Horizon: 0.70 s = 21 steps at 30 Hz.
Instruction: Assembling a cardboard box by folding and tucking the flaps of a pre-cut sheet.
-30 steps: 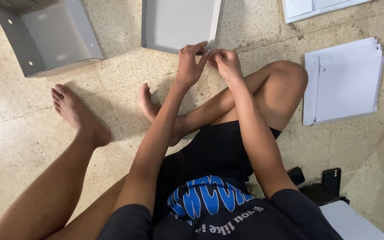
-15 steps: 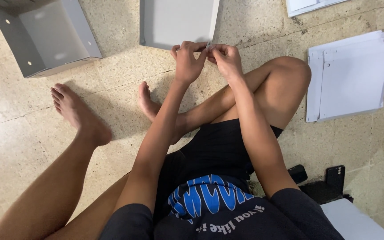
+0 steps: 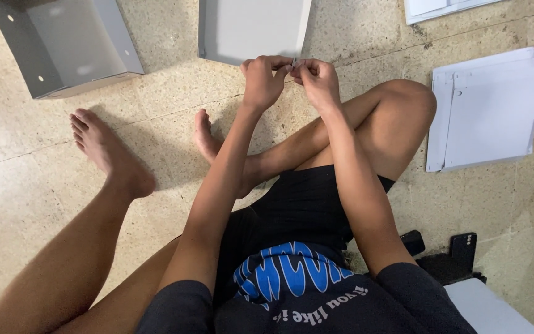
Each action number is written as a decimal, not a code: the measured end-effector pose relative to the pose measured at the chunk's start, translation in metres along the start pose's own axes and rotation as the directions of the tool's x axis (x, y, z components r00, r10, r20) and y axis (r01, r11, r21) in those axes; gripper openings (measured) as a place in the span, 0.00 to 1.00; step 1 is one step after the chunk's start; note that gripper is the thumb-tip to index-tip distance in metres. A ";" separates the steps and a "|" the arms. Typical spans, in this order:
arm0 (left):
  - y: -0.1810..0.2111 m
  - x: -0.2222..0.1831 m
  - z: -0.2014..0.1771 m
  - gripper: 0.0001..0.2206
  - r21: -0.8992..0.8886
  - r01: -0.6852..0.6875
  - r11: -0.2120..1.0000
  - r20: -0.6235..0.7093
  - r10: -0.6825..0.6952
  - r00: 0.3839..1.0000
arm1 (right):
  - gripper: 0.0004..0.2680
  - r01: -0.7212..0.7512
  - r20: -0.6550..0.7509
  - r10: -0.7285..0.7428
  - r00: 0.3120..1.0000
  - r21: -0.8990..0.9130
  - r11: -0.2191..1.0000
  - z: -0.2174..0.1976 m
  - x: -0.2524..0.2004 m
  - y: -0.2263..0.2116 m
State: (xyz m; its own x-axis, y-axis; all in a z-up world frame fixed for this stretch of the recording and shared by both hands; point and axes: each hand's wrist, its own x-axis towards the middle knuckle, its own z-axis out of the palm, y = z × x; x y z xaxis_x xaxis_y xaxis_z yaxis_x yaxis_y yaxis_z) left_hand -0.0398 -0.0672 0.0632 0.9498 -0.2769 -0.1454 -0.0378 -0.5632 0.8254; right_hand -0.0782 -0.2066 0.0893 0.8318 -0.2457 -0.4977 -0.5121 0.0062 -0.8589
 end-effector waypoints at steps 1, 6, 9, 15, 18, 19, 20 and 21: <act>0.002 0.000 -0.001 0.08 -0.001 0.002 1.000 -0.001 -0.002 1.000 | 0.05 -0.001 0.002 0.001 1.000 -0.002 1.000 -0.001 0.001 0.002; 0.008 -0.001 -0.004 0.06 -0.008 -0.016 1.000 -0.039 0.016 0.999 | 0.04 0.056 0.007 -0.056 0.998 -0.037 0.998 -0.001 -0.003 -0.002; 0.007 -0.002 0.002 0.06 0.018 -0.016 1.000 -0.066 0.017 0.998 | 0.05 0.117 0.005 -0.117 0.993 -0.040 0.992 -0.001 -0.001 0.003; 0.003 0.001 0.009 0.05 0.039 -0.001 0.999 -0.113 0.005 0.994 | 0.03 0.179 -0.008 -0.179 0.984 0.028 0.983 0.001 -0.006 -0.006; -0.001 0.005 0.004 0.04 0.011 0.005 1.000 -0.085 -0.004 0.996 | 0.03 0.171 -0.002 -0.171 0.985 0.014 0.985 0.001 -0.006 -0.006; -0.004 0.005 0.006 0.04 0.008 0.007 1.000 -0.089 -0.006 0.996 | 0.03 0.172 0.002 -0.172 0.985 0.010 0.985 0.001 -0.005 -0.005; -0.007 0.005 0.007 0.04 -0.003 0.011 1.000 -0.084 -0.012 0.996 | 0.04 0.198 0.018 -0.198 0.980 -0.001 0.980 0.001 -0.005 -0.003; -0.010 0.006 0.008 0.04 -0.014 0.016 1.000 -0.080 -0.017 0.997 | 0.05 0.224 0.035 -0.223 0.974 -0.011 0.975 0.001 -0.004 -0.001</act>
State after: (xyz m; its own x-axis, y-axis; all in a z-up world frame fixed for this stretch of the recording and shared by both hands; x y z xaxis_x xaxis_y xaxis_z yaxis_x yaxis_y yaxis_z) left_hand -0.0363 -0.0690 0.0496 0.9722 -0.2041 -0.1149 -0.0186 -0.5564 0.8307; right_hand -0.0807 -0.2051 0.0923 0.9320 -0.2072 -0.2973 -0.3154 -0.0595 -0.9471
